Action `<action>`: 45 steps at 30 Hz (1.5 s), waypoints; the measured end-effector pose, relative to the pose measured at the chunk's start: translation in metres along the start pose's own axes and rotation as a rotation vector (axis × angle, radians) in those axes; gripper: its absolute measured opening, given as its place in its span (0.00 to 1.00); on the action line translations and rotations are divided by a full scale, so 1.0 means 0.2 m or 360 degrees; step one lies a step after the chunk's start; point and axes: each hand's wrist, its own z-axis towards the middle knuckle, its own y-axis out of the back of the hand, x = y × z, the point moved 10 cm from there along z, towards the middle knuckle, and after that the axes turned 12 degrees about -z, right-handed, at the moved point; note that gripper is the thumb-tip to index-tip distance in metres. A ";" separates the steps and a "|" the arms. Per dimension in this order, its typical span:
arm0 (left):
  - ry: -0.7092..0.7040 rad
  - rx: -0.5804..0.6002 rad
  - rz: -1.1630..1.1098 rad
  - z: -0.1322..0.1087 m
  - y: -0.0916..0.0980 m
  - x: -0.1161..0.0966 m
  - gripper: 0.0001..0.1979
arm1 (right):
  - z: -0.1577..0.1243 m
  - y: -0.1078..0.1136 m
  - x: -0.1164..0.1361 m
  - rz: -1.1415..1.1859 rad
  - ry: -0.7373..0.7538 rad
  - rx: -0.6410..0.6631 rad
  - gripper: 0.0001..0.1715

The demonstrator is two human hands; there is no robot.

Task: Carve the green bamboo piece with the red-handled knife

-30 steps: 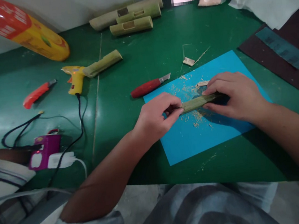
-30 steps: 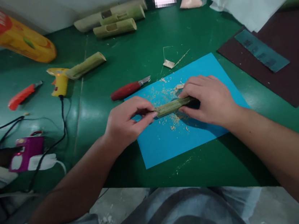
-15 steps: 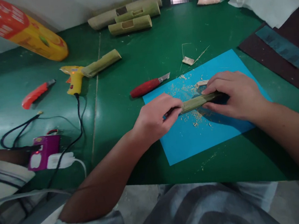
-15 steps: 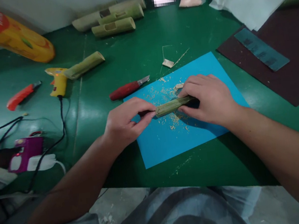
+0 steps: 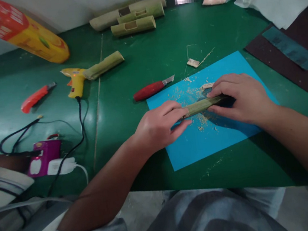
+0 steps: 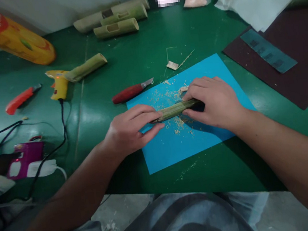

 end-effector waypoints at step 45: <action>-0.0072 0.0048 0.0071 0.03 -0.03 -0.04 0.09 | 0.00 -0.01 0.00 0.0003 -0.0057 0.0037 0.13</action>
